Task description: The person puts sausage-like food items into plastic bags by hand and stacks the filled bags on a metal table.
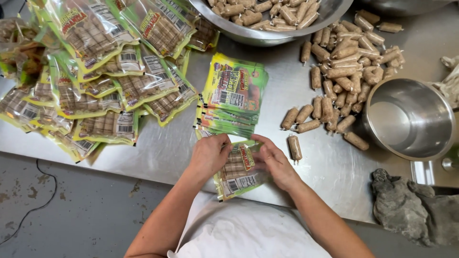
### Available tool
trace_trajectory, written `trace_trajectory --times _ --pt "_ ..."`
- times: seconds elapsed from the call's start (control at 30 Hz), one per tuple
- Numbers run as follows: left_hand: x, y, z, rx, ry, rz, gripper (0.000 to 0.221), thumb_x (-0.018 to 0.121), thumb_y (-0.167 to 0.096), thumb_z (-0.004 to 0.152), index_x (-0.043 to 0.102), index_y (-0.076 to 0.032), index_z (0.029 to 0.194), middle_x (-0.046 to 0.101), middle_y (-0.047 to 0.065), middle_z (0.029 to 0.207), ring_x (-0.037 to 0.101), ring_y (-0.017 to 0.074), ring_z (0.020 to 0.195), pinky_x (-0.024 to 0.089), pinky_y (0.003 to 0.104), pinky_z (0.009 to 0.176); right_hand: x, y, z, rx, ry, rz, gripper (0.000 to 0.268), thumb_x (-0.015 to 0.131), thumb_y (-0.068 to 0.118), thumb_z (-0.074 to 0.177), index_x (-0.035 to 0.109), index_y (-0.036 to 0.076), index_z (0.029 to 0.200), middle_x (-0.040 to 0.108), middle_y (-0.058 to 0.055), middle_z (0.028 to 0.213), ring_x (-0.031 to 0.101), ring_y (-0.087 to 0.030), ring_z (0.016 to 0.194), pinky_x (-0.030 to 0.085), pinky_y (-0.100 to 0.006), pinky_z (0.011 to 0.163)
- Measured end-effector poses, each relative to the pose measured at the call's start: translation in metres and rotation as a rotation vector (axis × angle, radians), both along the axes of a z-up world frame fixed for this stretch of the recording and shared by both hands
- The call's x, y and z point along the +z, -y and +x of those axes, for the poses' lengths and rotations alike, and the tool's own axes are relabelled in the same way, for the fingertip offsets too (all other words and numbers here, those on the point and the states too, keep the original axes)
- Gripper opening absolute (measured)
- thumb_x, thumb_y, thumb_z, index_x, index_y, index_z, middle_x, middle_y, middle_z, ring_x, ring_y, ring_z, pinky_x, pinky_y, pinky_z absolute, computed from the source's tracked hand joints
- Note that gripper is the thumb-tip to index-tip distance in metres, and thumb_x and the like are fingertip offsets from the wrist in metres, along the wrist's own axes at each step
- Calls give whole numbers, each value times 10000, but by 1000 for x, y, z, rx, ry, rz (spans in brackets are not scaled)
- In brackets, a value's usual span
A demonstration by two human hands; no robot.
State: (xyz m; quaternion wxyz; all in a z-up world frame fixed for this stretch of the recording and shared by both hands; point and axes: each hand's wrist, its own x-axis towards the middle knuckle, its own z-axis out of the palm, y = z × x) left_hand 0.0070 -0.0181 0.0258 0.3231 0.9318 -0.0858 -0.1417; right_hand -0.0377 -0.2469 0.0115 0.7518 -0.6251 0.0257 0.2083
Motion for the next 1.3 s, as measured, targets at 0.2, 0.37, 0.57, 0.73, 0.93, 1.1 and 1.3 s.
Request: trace_trajectory --times 0.2,0.37,0.57,0.73,0.93,1.1,1.3 --pt "-7 -5 -1 24 -16 22 175 670 -296 927 754 -154 985 771 158 856 752 434 926 601 538 829 -9 82 4 -338 663 -1141 229 873 266 861 748 222 1049 709 13 839 725 -200 802 595 -331 747" --pt "-5 -14 -11 73 -104 10 204 660 -306 936 756 -144 1016 772 176 869 745 448 952 596 550 846 -10 100 -12 -219 208 -1013 358 885 137 791 725 132 1111 743 -108 965 734 -264 870 625 -358 777" --pt "0 -20 -13 137 -64 -19 197 665 -317 936 762 -167 1019 767 153 866 743 431 946 601 531 824 -17 45 10 -196 223 -528 312 916 -27 700 788 57 971 792 -108 883 704 -159 823 622 -282 766" --pt "-11 -25 -12 165 28 33 159 687 -297 929 789 -179 965 755 124 829 759 392 889 617 488 786 -32 -1 36 -228 408 -484 204 929 13 707 784 62 842 745 -92 876 746 -180 797 646 -277 742" --pt "-13 -32 -10 220 -34 -81 160 690 -262 912 799 -147 932 760 142 784 748 427 873 613 509 776 -31 -7 40 -65 77 18 383 435 286 1109 523 53 1401 785 -272 1016 787 -282 944 644 -402 848" --pt "-21 -32 -10 214 -9 -81 135 708 -283 888 780 -169 876 740 127 727 747 418 811 610 497 725 -28 -19 41 198 147 -131 759 695 288 973 330 144 1622 756 -275 1035 767 -294 874 657 -417 804" --pt "-4 -35 -25 130 36 -71 207 594 -256 1003 703 -82 981 739 221 790 737 479 834 594 560 762 18 -22 34 264 151 -119 892 769 50 879 350 229 1645 721 -277 1184 721 -327 1103 592 -467 1013"
